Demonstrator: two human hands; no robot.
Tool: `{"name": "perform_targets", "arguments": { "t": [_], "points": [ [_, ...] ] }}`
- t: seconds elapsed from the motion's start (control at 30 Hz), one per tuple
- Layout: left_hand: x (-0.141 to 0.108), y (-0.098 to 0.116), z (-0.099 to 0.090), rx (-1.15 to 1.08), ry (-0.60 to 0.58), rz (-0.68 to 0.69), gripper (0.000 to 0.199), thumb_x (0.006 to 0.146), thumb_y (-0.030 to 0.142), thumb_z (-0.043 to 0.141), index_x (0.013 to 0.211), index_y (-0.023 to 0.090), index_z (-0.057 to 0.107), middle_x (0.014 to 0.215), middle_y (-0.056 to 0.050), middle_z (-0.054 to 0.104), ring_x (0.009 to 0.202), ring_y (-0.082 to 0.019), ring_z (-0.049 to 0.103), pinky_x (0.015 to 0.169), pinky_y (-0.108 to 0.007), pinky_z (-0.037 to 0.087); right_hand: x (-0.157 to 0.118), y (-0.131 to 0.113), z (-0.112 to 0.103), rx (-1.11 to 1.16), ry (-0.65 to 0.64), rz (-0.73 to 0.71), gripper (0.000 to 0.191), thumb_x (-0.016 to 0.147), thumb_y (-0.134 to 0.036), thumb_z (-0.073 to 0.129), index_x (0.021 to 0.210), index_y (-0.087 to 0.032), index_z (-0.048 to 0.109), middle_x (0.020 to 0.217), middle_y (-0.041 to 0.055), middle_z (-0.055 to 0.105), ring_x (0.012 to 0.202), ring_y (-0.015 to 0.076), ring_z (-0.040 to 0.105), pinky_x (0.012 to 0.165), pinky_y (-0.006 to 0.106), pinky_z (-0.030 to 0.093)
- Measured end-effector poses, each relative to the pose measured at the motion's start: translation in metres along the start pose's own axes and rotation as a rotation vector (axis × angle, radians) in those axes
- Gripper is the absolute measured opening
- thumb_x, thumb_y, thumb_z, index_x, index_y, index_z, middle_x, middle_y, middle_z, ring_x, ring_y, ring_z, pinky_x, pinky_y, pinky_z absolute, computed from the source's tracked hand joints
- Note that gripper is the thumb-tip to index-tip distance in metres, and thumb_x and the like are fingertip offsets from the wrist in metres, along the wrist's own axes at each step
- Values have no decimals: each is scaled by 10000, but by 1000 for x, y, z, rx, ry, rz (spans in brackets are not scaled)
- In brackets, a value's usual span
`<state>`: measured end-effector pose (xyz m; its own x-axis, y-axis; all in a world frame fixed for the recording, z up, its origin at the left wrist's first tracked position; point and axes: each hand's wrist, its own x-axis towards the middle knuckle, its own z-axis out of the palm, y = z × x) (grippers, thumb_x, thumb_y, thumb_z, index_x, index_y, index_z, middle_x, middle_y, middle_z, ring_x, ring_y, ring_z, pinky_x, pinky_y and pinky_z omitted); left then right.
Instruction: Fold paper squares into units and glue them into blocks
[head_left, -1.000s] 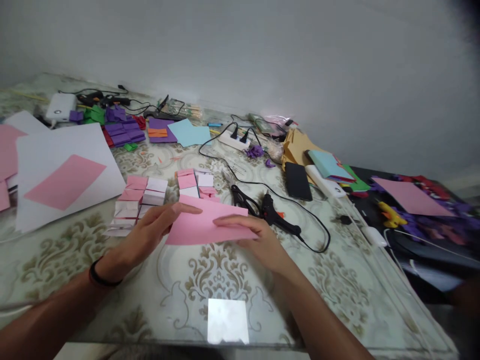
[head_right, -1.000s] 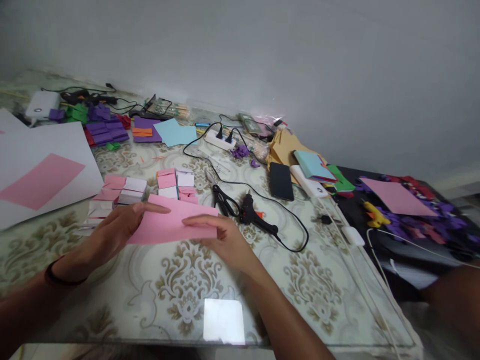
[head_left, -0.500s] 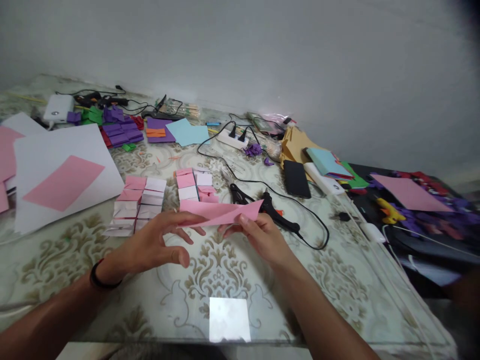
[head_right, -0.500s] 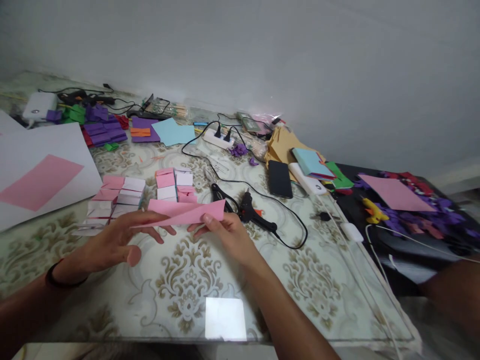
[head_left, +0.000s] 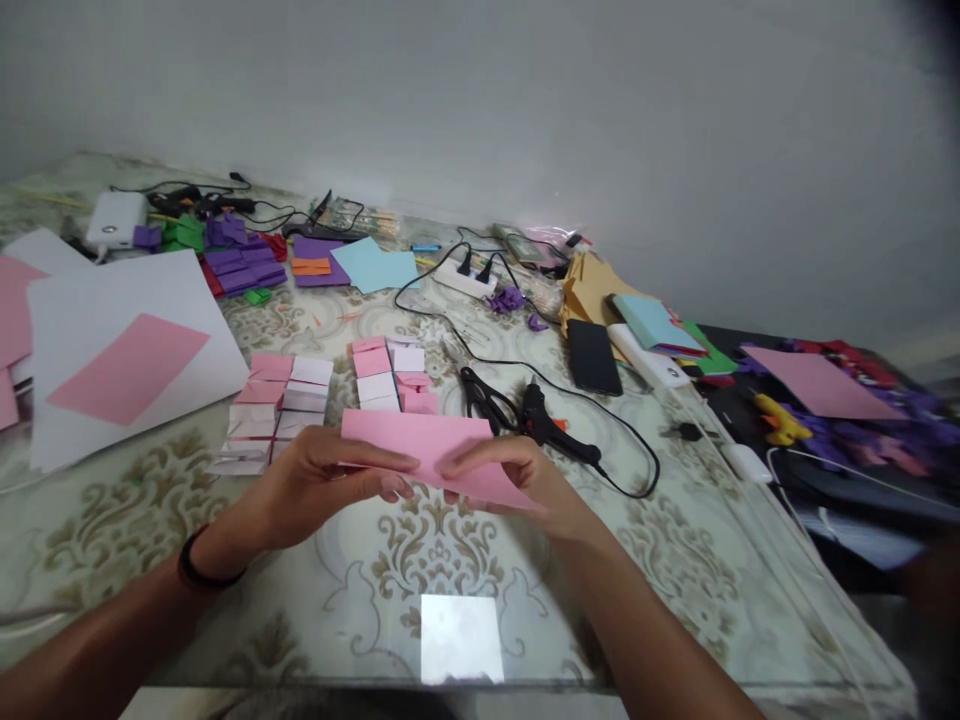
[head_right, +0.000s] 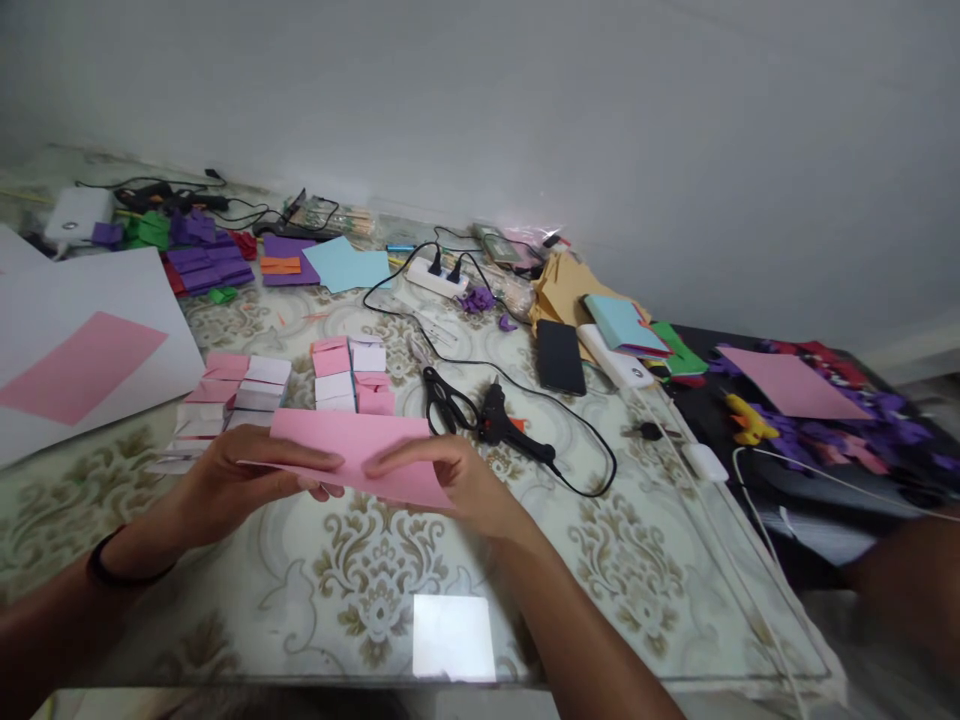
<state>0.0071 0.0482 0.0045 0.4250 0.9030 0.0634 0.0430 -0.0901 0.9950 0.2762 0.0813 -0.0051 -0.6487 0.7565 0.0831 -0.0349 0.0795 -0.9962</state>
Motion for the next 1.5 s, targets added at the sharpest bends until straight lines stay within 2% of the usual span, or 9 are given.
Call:
{"name": "perform_targets", "arguments": {
  "t": [0.13, 0.3, 0.4, 0.53, 0.73, 0.83, 1.0, 1.3, 1.5],
  "points": [
    [0, 4, -1, 126, 19, 3, 242, 860, 325, 778, 1063, 209, 843, 867, -62, 841, 749, -223, 779, 651, -284, 613, 0, 5, -1, -12, 30, -48, 337, 771, -486, 866, 1014, -253, 848, 1028, 94, 826, 957, 255, 773, 842, 365, 617],
    [-2, 3, 0, 211, 81, -8, 348, 826, 448, 816, 1080, 211, 839, 921, -70, 837, 806, -240, 762, 688, -307, 591, -1, 8, 2, -24, 104, 20, 460, 878, -632, 707, 922, -196, 849, 826, 94, 809, 753, 228, 751, 689, 331, 589],
    [-3, 0, 1, 299, 137, 35, 311, 839, 456, 805, 1065, 245, 842, 937, -53, 830, 802, -223, 739, 722, -312, 566, -2, 8, 4, -87, 155, 11, 527, 936, -639, 624, 798, -177, 837, 806, 104, 805, 753, 227, 739, 714, 342, 576],
    [-3, -2, 1, 411, 202, 84, 253, 854, 439, 798, 1018, 252, 844, 859, -35, 805, 762, -205, 700, 721, -316, 545, -1, 8, 5, -119, 183, 37, 517, 963, -614, 598, 832, -174, 836, 805, 103, 814, 745, 234, 748, 715, 350, 582],
    [0, -2, 1, 408, 191, 233, 332, 901, 356, 770, 1213, 241, 750, 1278, -79, 733, 1218, -268, 657, 1036, -382, 525, 0, 6, 7, -156, 186, 63, 509, 960, -606, 608, 831, -170, 837, 782, 94, 809, 731, 223, 743, 691, 319, 575],
    [1, -5, 0, 401, 192, 290, 422, 912, 317, 766, 1321, 264, 681, 1388, -75, 675, 1321, -258, 604, 1129, -397, 480, 0, 6, 8, -174, 194, 89, 534, 954, -621, 605, 798, -159, 825, 764, 92, 802, 715, 215, 726, 678, 306, 550],
    [1, -9, 0, 431, 206, 275, 356, 934, 305, 739, 1287, 273, 704, 1308, -61, 718, 1237, -233, 660, 1074, -373, 525, 0, 7, 9, -189, 204, 131, 559, 957, -631, 587, 803, -145, 816, 796, 100, 807, 750, 220, 723, 711, 307, 535],
    [4, -7, 3, 474, 290, 190, 104, 922, 300, 727, 910, 203, 764, 1122, -62, 754, 1041, -208, 721, 912, -313, 548, 3, 4, 14, -222, 264, 142, 535, 957, -613, 593, 758, -142, 751, 800, 83, 745, 756, 198, 652, 714, 302, 490],
    [4, -8, 5, 443, 177, 148, 109, 956, 281, 683, 927, 201, 750, 957, -26, 769, 900, -167, 721, 806, -264, 540, 4, 7, 14, -233, 280, 134, 512, 969, -588, 577, 758, -146, 724, 778, 64, 700, 723, 183, 594, 686, 302, 453]
  ]
}}
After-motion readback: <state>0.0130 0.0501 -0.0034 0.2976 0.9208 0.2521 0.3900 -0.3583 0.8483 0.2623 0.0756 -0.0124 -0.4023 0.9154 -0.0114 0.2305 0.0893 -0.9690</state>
